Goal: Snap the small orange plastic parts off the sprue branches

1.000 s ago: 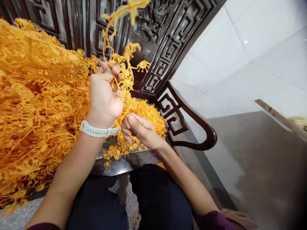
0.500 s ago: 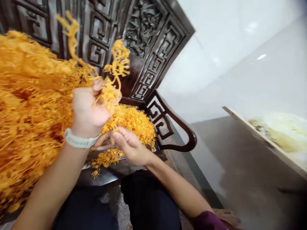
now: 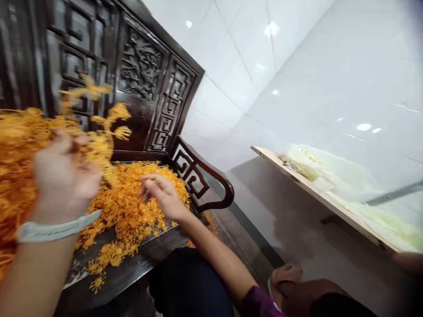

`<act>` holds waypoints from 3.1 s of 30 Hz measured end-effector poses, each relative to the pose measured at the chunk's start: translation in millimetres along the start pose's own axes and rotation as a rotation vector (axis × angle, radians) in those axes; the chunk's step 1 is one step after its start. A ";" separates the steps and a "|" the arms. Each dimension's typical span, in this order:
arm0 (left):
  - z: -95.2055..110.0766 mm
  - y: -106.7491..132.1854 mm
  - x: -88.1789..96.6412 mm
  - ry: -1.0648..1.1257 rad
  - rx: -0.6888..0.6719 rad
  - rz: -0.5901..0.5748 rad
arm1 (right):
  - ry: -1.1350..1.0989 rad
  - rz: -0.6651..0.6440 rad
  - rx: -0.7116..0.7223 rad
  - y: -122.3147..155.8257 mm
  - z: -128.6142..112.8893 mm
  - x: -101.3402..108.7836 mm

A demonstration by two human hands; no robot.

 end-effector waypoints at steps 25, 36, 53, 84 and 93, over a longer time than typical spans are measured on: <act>-55.4 26.7 14.8 -0.804 -0.089 -0.812 | -0.348 -0.053 -0.101 -6.1 5.3 3.8; -39.0 37.4 6.6 -0.824 -0.014 -0.928 | -0.424 -0.259 -0.295 6.0 -8.2 -7.1; -49.4 56.7 3.8 -0.579 -0.242 -0.678 | -0.473 0.154 -0.177 -1.8 -10.1 -21.7; -41.9 63.7 -4.6 -0.541 0.118 -0.648 | -0.077 0.442 0.097 -3.1 -10.0 -8.4; -37.3 67.5 -7.4 -0.596 0.078 -0.742 | 0.027 0.386 0.091 4.9 -7.9 2.2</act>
Point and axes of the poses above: each hand's wrist, its own y-axis away from the middle knuckle, its own x-axis out of the back of the hand, z = x × y, the point moved 1 cm from there along -y, towards the middle knuckle, and after that the axes turned 12 degrees about -x, right-handed, at the moved point
